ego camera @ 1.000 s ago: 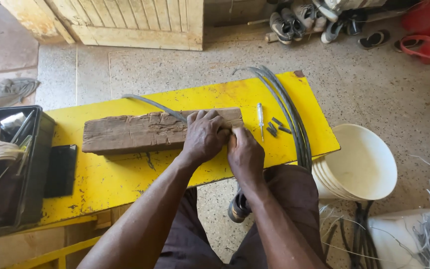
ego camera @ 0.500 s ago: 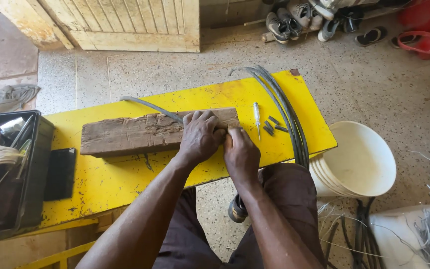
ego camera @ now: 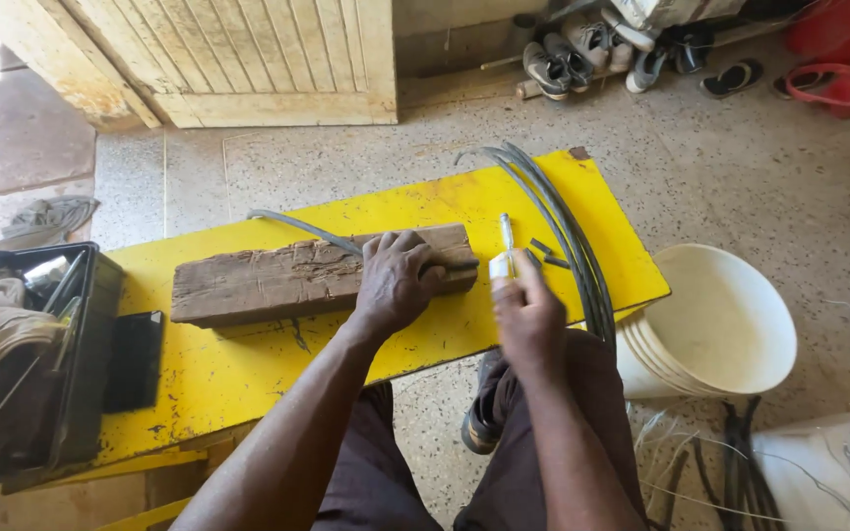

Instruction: The person uses a knife to cut a black cable into small pieces on a wooden block placed on a yellow workbench. They repeatedly position the cable, slice it, and place the cut pieces on the table.

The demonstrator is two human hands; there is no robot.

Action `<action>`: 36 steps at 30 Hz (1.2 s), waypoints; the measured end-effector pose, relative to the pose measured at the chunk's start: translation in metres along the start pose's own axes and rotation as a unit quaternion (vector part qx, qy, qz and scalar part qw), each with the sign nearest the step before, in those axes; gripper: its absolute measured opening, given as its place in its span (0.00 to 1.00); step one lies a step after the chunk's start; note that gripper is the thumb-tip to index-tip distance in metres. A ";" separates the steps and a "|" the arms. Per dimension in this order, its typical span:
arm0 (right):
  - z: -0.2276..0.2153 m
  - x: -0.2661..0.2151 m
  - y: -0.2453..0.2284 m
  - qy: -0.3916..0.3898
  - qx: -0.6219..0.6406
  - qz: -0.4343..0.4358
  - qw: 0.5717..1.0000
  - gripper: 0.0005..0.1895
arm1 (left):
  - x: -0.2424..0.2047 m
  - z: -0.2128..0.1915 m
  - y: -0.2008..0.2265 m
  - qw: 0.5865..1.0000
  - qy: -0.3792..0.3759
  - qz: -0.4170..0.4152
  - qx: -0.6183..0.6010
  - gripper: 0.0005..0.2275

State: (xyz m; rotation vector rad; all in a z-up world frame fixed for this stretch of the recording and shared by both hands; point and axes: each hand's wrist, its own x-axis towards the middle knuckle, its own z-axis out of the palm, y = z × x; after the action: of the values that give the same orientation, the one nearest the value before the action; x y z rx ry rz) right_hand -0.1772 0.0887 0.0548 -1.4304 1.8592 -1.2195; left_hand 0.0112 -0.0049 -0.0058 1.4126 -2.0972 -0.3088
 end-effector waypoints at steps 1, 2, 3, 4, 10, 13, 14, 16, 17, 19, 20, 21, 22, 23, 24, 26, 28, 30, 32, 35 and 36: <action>0.009 0.013 0.032 0.002 0.004 0.001 1.000 0.26 | -0.002 -0.002 0.000 1.000 -0.001 0.002 0.003 0.09; 0.017 0.027 0.063 -0.007 0.143 0.053 0.988 0.24 | -0.003 -0.004 0.000 1.000 0.002 -0.001 -0.012 0.08; 0.023 0.043 0.094 -0.010 0.281 0.103 0.954 0.22 | 0.001 -0.006 0.002 1.000 0.004 0.001 -0.028 0.08; 0.023 0.046 0.101 -0.004 0.284 0.102 0.953 0.22 | -0.001 -0.004 0.002 1.000 0.002 0.008 -0.026 0.08; 0.033 0.044 0.082 -0.096 0.372 0.164 0.909 0.11 | -0.003 -0.015 0.004 0.999 -0.002 0.009 -0.049 0.07; 0.033 0.034 0.052 -0.121 0.340 0.121 0.925 0.20 | -0.006 -0.019 0.006 0.998 -0.019 -0.001 -0.058 0.08; 0.033 0.031 0.040 -0.116 0.271 0.091 0.951 0.26 | -0.007 -0.023 0.010 0.998 -0.014 -0.003 -0.069 0.07; 0.036 0.028 0.027 -0.107 0.202 0.062 0.972 0.33 | -0.008 -0.031 0.014 0.997 -0.009 -0.001 -0.078 0.07; 0.039 0.029 0.025 -0.079 0.169 0.062 0.981 0.25 | -0.008 -0.035 0.016 0.995 -0.011 -0.013 -0.095 0.07; 0.044 0.027 0.021 -0.050 0.137 0.061 0.987 0.16 | -0.008 -0.047 0.018 0.994 -0.011 -0.023 -0.110 0.06; 0.044 0.025 0.019 -0.066 0.185 0.094 0.976 0.16 | -0.008 -0.054 0.020 0.990 -0.014 -0.037 -0.139 0.06; 0.044 0.022 0.017 -0.083 0.231 0.126 0.961 0.16 | -0.008 -0.061 0.021 0.984 -0.017 -0.051 -0.168 0.06; 0.053 0.017 0.024 -0.084 0.232 0.124 0.961 0.16 | -0.008 -0.061 0.019 0.985 -0.014 -0.050 -0.167 0.06; 0.062 0.013 0.032 -0.140 0.303 0.176 0.926 0.18 | -0.007 -0.060 0.018 0.977 -0.012 -0.059 -0.206 0.06; 0.070 0.009 0.040 -0.195 0.370 0.225 0.880 0.22 | -0.006 -0.059 0.016 0.967 -0.010 -0.067 -0.246 0.07; 0.072 0.004 0.019 -0.215 0.407 0.244 0.854 0.19 | -0.008 -0.058 0.021 0.960 -0.003 -0.072 -0.270 0.07; 0.064 -0.001 -0.005 -0.235 0.443 0.262 0.825 0.17 | -0.009 -0.057 0.023 0.953 0.004 -0.078 -0.294 0.07; 0.049 -0.005 -0.032 -0.197 0.459 0.243 0.831 0.09 | -0.009 -0.058 0.020 0.949 0.013 -0.071 -0.308 0.07; 0.052 0.000 -0.017 -0.207 0.469 0.237 0.826 0.12 | -0.009 -0.059 0.020 0.948 0.016 -0.065 -0.311 0.07; 0.051 0.001 -0.014 -0.201 0.451 0.203 0.846 0.18 | -0.008 -0.061 0.021 0.948 0.017 -0.057 -0.313 0.07; 0.049 -0.001 -0.016 -0.188 0.423 0.174 0.869 0.20 | -0.007 -0.061 0.023 0.949 0.018 -0.053 -0.312 0.07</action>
State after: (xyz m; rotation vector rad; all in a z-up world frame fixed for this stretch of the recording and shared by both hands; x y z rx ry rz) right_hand -0.1297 0.0712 0.0447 -0.7227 1.0225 -1.2197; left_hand 0.0316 0.0187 0.0519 1.1257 -1.6739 -0.8929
